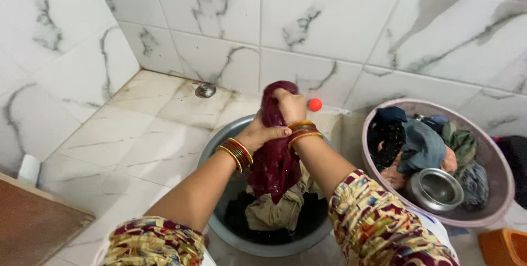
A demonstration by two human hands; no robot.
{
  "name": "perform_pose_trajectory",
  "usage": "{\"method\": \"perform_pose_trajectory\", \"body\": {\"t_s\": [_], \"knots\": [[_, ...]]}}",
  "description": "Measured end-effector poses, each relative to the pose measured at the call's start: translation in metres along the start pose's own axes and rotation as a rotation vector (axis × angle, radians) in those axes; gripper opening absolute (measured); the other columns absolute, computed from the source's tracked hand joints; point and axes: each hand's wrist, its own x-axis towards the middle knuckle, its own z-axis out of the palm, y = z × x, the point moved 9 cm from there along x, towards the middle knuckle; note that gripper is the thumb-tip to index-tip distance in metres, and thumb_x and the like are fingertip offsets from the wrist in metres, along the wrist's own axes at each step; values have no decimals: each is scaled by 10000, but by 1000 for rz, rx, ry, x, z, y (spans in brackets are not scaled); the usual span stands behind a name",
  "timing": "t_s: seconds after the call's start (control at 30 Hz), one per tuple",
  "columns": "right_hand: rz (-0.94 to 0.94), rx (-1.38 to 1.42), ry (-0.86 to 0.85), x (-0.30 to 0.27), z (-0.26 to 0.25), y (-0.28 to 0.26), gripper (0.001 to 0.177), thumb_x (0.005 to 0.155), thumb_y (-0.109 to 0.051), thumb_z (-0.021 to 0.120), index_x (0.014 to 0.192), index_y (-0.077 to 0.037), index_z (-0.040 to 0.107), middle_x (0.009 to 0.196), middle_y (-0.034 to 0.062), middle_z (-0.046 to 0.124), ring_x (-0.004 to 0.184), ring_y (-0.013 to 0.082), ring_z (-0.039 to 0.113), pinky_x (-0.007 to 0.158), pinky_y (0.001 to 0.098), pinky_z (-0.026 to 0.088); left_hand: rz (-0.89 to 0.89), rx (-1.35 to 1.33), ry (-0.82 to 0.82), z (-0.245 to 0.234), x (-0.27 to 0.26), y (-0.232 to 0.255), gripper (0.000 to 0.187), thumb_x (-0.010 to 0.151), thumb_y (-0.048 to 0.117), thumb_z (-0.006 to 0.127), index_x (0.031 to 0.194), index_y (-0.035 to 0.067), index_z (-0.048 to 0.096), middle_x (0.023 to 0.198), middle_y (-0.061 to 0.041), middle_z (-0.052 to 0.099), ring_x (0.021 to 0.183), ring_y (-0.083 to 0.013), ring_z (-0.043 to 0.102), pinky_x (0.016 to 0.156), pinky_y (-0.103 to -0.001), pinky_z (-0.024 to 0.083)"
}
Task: The person hand washes several garments in a tiled room. They scrub a black patterned cloth and a pair of jeans on the floor using a brush, then wring out a maroon cloth and a beige shirt in a basin before placing them in a second basin.
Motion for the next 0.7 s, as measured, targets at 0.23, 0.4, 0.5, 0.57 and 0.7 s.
{"method": "perform_pose_trajectory", "body": {"t_s": [0.23,0.4,0.5,0.57,0.7], "knots": [[123,507,-779,-22,33,9,467,912,-209,673,1308,32,611,1182,230,675,1080,350,676,934,435,531,-284,104,112,-33,2,-36,394,777,220,757,1075,-33,712,904,-71,719,802,-180,670,727,-354,539],[-252,-372,-276,-21,-21,-18,830,808,-347,821,1455,-49,395,1382,292,495,1251,444,528,1044,483,446,-402,164,330,-77,-7,-43,321,779,247,760,929,-36,744,795,-65,731,683,-157,670,645,-328,543],[-932,-515,-209,-62,-28,-82,974,577,-238,781,1493,-232,450,1462,182,511,1349,433,462,1075,582,329,-388,-153,192,-68,-13,-28,343,722,190,760,996,-6,697,808,-77,696,703,-211,650,657,-374,541],[-998,-498,-132,-70,-40,-96,896,621,-278,770,1466,-243,474,1462,129,542,1378,374,469,1141,647,257,-321,-107,36,-52,-16,-8,372,708,185,767,1037,30,688,849,-65,700,773,-192,661,724,-350,549],[-1295,-587,66,-95,-53,-110,562,899,-215,734,1415,-280,522,1415,33,580,1393,246,495,1222,680,208,-407,219,-215,-20,-23,4,430,674,229,794,1050,29,730,961,-75,753,870,-185,697,806,-331,555]]}}
